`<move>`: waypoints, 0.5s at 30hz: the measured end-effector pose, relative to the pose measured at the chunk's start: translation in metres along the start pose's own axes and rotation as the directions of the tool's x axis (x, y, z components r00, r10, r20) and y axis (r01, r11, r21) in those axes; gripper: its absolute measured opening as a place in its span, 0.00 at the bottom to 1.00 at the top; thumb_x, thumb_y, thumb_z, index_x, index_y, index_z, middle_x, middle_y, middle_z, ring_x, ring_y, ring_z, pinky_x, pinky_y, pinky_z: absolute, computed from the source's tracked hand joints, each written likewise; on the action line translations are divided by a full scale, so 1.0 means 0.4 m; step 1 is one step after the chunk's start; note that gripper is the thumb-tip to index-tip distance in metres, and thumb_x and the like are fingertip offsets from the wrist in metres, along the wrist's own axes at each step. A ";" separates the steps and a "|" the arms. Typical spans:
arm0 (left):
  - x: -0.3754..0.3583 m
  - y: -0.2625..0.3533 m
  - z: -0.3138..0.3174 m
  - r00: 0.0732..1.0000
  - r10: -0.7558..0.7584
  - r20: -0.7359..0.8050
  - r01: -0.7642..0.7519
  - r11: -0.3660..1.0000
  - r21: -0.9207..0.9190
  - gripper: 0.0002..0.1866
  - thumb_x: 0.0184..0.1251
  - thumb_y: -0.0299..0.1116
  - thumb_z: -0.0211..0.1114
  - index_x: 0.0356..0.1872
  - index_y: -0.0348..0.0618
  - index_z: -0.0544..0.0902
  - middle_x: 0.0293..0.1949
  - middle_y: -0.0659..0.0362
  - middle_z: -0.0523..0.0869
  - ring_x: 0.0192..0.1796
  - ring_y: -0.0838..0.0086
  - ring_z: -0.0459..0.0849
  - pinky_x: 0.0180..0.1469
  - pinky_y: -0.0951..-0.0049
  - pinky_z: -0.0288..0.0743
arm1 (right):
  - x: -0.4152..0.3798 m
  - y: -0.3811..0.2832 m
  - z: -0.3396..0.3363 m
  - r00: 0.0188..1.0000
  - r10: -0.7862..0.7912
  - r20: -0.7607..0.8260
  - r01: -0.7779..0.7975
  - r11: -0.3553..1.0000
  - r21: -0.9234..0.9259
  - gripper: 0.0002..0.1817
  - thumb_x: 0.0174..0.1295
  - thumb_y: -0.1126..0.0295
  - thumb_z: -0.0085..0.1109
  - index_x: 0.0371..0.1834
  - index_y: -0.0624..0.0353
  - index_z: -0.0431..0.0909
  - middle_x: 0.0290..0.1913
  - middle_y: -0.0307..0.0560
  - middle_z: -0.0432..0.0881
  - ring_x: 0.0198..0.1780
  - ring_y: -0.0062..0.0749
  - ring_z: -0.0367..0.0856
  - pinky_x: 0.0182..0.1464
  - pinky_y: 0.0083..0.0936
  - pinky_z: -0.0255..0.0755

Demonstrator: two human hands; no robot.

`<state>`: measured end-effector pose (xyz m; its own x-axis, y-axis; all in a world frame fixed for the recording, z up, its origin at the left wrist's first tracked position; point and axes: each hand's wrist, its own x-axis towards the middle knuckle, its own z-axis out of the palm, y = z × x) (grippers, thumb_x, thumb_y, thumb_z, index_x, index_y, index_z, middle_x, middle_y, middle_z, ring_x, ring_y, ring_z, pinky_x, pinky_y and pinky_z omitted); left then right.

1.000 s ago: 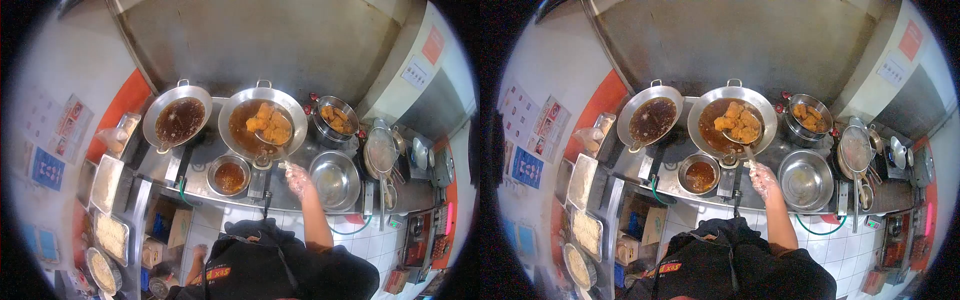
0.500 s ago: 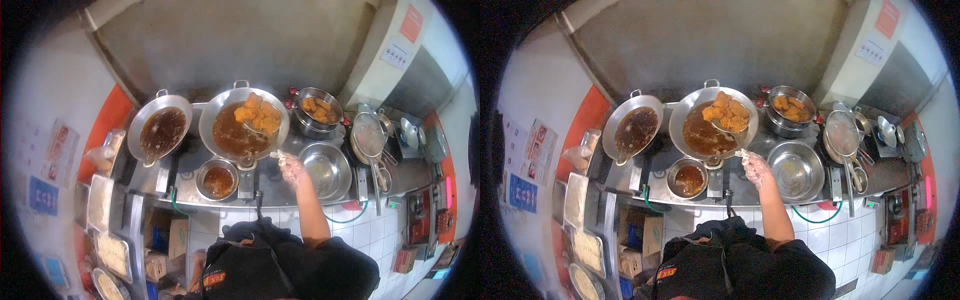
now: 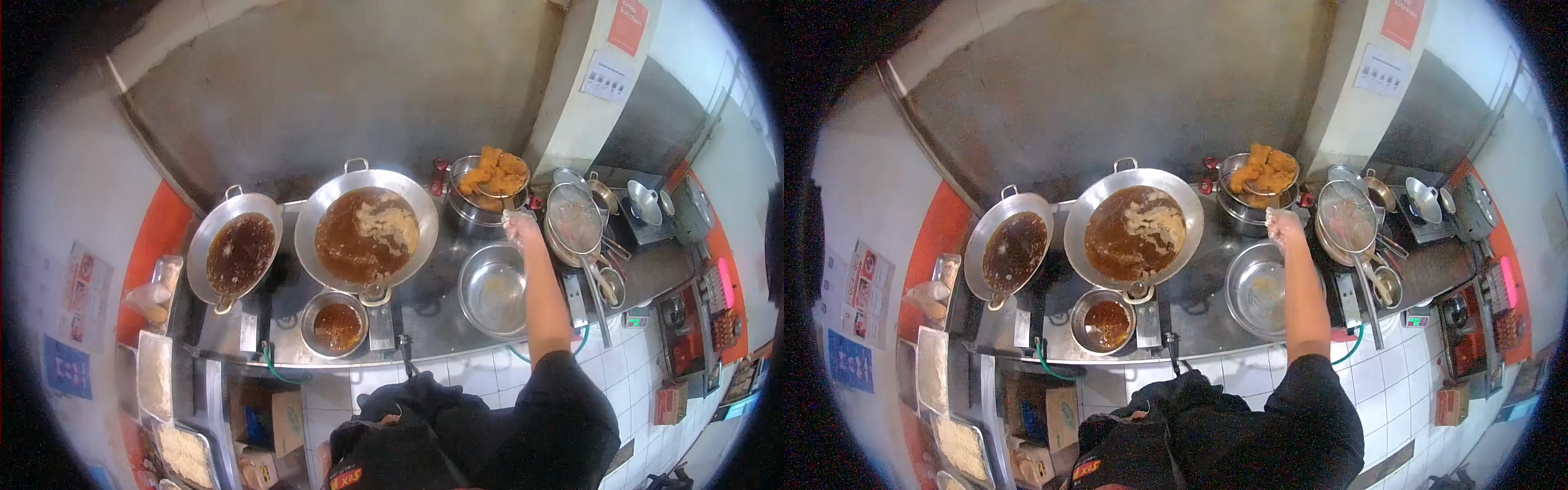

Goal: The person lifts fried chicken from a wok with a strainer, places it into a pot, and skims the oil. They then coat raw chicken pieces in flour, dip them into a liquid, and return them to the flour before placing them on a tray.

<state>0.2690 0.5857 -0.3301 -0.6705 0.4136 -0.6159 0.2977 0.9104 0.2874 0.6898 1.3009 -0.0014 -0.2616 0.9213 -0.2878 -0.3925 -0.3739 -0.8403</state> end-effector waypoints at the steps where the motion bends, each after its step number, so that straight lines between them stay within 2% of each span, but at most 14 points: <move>1: 0.000 0.005 0.001 1.000 0.000 0.003 0.000 1.000 0.016 0.16 0.53 0.44 0.63 0.37 0.45 0.85 0.35 0.52 0.86 0.41 0.64 0.85 0.41 0.63 0.75 | 0.024 -0.015 -0.018 0.993 0.047 -0.106 -0.066 0.981 -0.182 0.04 0.57 0.74 0.52 0.29 0.62 0.76 0.16 0.38 0.70 0.14 0.20 0.65 0.12 0.17 0.57; 2: -0.001 0.010 0.000 1.000 0.003 0.007 -0.003 1.000 0.028 0.16 0.53 0.44 0.63 0.37 0.45 0.85 0.35 0.52 0.86 0.41 0.64 0.85 0.41 0.63 0.75 | 0.043 -0.027 -0.037 0.973 0.073 -0.220 -0.148 0.927 -0.345 0.05 0.56 0.72 0.56 0.29 0.63 0.77 0.15 0.40 0.70 0.14 0.22 0.67 0.13 0.21 0.58; 3: 0.003 0.019 -0.001 1.000 0.005 0.008 -0.005 0.999 0.044 0.16 0.54 0.45 0.63 0.37 0.45 0.85 0.35 0.52 0.86 0.41 0.63 0.85 0.41 0.63 0.75 | 0.079 -0.030 -0.087 0.973 0.063 -0.223 -0.138 0.930 -0.340 0.05 0.56 0.72 0.56 0.29 0.63 0.77 0.15 0.40 0.70 0.14 0.22 0.67 0.13 0.21 0.58; 4: 0.003 0.026 -0.001 1.000 0.003 0.008 -0.004 0.998 0.056 0.16 0.54 0.45 0.63 0.37 0.45 0.85 0.35 0.51 0.86 0.41 0.63 0.85 0.41 0.63 0.75 | 0.121 -0.023 -0.154 0.988 -0.113 -0.102 0.004 0.689 -0.725 0.06 0.55 0.71 0.57 0.25 0.62 0.76 0.14 0.42 0.69 0.14 0.25 0.67 0.12 0.24 0.57; 5: 0.005 0.033 -0.004 1.000 0.004 0.010 -0.004 0.998 0.064 0.16 0.54 0.45 0.63 0.37 0.45 0.85 0.35 0.51 0.86 0.41 0.63 0.85 0.41 0.63 0.75 | 0.145 -0.023 -0.190 0.973 -0.214 0.083 0.144 0.290 -0.946 0.09 0.55 0.71 0.58 0.21 0.61 0.74 0.13 0.44 0.68 0.13 0.28 0.66 0.12 0.26 0.56; 6: 0.008 0.037 -0.002 1.000 0.001 0.012 -0.002 0.998 0.070 0.16 0.54 0.45 0.63 0.37 0.45 0.85 0.36 0.51 0.86 0.41 0.63 0.85 0.41 0.63 0.75 | 0.095 -0.065 -0.114 0.953 -0.009 -0.304 -0.218 0.676 -0.704 0.11 0.55 0.72 0.57 0.18 0.63 0.71 0.15 0.48 0.70 0.12 0.32 0.67 0.11 0.29 0.53; 9: 0.010 0.047 -0.008 1.000 -0.001 0.019 -0.001 0.996 0.089 0.16 0.54 0.45 0.62 0.37 0.46 0.85 0.36 0.51 0.86 0.41 0.63 0.85 0.42 0.63 0.75 | 0.067 -0.098 -0.120 0.956 0.052 -0.288 -0.238 0.708 -0.665 0.10 0.54 0.73 0.56 0.17 0.62 0.70 0.16 0.49 0.72 0.11 0.33 0.68 0.10 0.33 0.52; 10: 0.009 0.050 -0.009 1.000 0.000 0.020 -0.001 0.996 0.093 0.16 0.54 0.45 0.62 0.37 0.46 0.85 0.36 0.51 0.86 0.41 0.63 0.85 0.42 0.63 0.75 | 0.086 -0.101 -0.143 0.941 0.117 -0.319 -0.311 0.677 -0.667 0.11 0.55 0.73 0.54 0.16 0.62 0.69 0.16 0.49 0.71 0.11 0.33 0.68 0.09 0.32 0.50; 11: 0.013 0.056 -0.012 1.000 -0.001 0.020 -0.001 0.995 0.098 0.16 0.54 0.45 0.62 0.37 0.46 0.85 0.36 0.51 0.86 0.41 0.63 0.85 0.42 0.63 0.75 | 0.111 -0.095 -0.167 0.940 0.117 -0.321 -0.312 0.677 -0.666 0.11 0.55 0.73 0.54 0.16 0.62 0.69 0.16 0.49 0.71 0.11 0.33 0.68 0.09 0.32 0.50; 12: 0.015 0.064 -0.015 1.000 0.000 0.020 -0.001 0.995 0.098 0.16 0.54 0.45 0.62 0.37 0.46 0.85 0.36 0.51 0.86 0.41 0.63 0.85 0.42 0.63 0.75 | 0.173 -0.071 -0.230 0.987 -0.011 -0.162 -0.146 0.375 -0.916 0.10 0.54 0.71 0.53 0.17 0.62 0.72 0.17 0.52 0.74 0.14 0.38 0.71 0.12 0.36 0.56; 13: 0.013 0.071 -0.018 1.000 0.000 0.018 -0.001 0.995 0.095 0.16 0.54 0.45 0.62 0.37 0.46 0.85 0.36 0.51 0.86 0.41 0.62 0.85 0.42 0.63 0.75 | 0.207 -0.057 -0.264 0.997 -0.069 0.041 0.041 0.000 -0.999 0.10 0.54 0.70 0.52 0.19 0.63 0.75 0.19 0.56 0.77 0.16 0.43 0.75 0.14 0.39 0.62; 14: 0.019 0.077 -0.018 1.000 0.001 0.019 -0.003 0.995 0.095 0.16 0.55 0.45 0.62 0.37 0.46 0.85 0.36 0.51 0.86 0.41 0.62 0.85 0.42 0.63 0.75 | 0.189 -0.063 -0.245 0.997 -0.067 0.041 0.041 -0.002 -0.999 0.10 0.54 0.70 0.52 0.19 0.63 0.75 0.19 0.56 0.77 0.16 0.43 0.75 0.14 0.39 0.62; 15: 0.023 0.086 -0.020 1.000 0.001 0.020 -0.003 0.996 0.093 0.16 0.55 0.45 0.62 0.37 0.46 0.85 0.36 0.51 0.86 0.41 0.62 0.85 0.42 0.63 0.75 | 0.152 -0.075 -0.203 0.983 -0.185 0.015 -0.006 -0.111 -0.994 0.11 0.54 0.69 0.51 0.22 0.65 0.78 0.23 0.60 0.79 0.23 0.48 0.79 0.22 0.42 0.67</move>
<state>0.2676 0.6207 -0.3202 -0.6566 0.4148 -0.6299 0.3612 0.9061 0.2201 0.7572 1.3769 -0.0311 -0.1975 0.9728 -0.1209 0.9216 0.1423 -0.3611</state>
